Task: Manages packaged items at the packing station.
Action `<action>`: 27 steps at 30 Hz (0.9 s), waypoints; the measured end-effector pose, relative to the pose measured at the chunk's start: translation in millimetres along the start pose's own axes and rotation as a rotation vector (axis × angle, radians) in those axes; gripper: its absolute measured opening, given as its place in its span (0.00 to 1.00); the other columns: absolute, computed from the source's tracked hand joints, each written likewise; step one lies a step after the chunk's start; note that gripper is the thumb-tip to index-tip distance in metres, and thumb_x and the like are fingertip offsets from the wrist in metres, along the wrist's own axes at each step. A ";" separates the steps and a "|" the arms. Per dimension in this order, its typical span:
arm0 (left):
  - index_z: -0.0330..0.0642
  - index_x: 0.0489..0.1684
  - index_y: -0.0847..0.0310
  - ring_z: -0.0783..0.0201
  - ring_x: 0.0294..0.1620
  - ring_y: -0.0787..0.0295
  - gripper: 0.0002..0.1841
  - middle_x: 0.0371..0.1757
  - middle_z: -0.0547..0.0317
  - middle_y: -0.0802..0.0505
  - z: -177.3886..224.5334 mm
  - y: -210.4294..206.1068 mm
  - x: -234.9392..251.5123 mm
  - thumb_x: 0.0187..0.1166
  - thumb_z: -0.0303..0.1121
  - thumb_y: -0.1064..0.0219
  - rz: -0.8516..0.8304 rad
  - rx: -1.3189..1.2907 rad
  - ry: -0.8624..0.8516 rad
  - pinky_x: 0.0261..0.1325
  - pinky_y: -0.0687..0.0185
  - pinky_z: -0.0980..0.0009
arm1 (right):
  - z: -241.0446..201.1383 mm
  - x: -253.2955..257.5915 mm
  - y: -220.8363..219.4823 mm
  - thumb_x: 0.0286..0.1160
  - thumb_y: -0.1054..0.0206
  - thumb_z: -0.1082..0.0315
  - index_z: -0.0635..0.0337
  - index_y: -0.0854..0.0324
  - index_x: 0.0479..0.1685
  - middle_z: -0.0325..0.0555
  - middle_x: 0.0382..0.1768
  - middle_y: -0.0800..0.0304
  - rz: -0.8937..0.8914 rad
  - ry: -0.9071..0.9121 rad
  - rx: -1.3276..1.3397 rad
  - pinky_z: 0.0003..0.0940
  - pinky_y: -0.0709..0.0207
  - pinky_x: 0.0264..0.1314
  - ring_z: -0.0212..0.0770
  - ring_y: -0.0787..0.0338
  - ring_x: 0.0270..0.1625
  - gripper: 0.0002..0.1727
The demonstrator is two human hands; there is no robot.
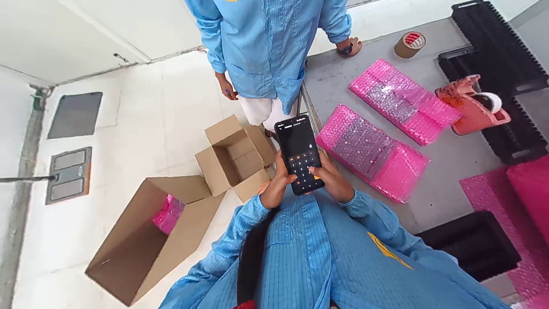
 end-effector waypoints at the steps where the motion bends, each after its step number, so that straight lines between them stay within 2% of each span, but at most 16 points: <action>1: 0.32 0.82 0.80 0.74 0.72 0.21 0.50 0.73 0.59 0.25 0.4 -0.6 1.9 0.74 0.41 0.38 -0.008 0.001 0.003 0.75 0.23 0.70 | -0.7 0.5 1.1 0.81 0.52 0.70 0.59 0.47 0.79 0.39 0.54 0.12 0.005 0.004 0.002 0.34 0.07 0.39 0.35 0.05 0.47 0.27; 9: 0.32 0.83 0.80 0.74 0.73 0.22 0.52 0.74 0.59 0.25 -2.7 -3.7 14.6 0.74 0.43 0.35 -0.018 -0.020 0.013 0.76 0.24 0.69 | -6.7 4.4 10.3 0.82 0.52 0.68 0.58 0.46 0.79 0.40 0.54 0.11 0.010 0.012 0.029 0.34 0.07 0.36 0.36 0.04 0.46 0.26; 14: 0.33 0.83 0.82 0.74 0.73 0.22 0.52 0.74 0.59 0.26 -4.8 -4.8 18.1 0.72 0.40 0.37 0.003 -0.021 0.029 0.76 0.24 0.70 | -8.2 6.4 14.9 0.83 0.53 0.68 0.58 0.46 0.79 0.40 0.53 0.11 0.011 -0.004 0.028 0.33 0.07 0.35 0.35 0.05 0.45 0.25; 27: 0.34 0.83 0.81 0.74 0.72 0.21 0.52 0.73 0.59 0.25 -6.1 -3.0 14.1 0.70 0.38 0.35 0.057 -0.019 0.030 0.74 0.23 0.70 | -6.3 8.4 14.2 0.84 0.52 0.67 0.59 0.47 0.81 0.40 0.55 0.12 -0.023 -0.011 0.015 0.33 0.07 0.37 0.35 0.05 0.46 0.26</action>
Point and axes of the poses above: each hand's wrist, its own x-axis towards the middle knuckle, its own y-axis out of the back of the hand, z = x × y, the point moved 8 cm from there along x, towards the middle knuckle
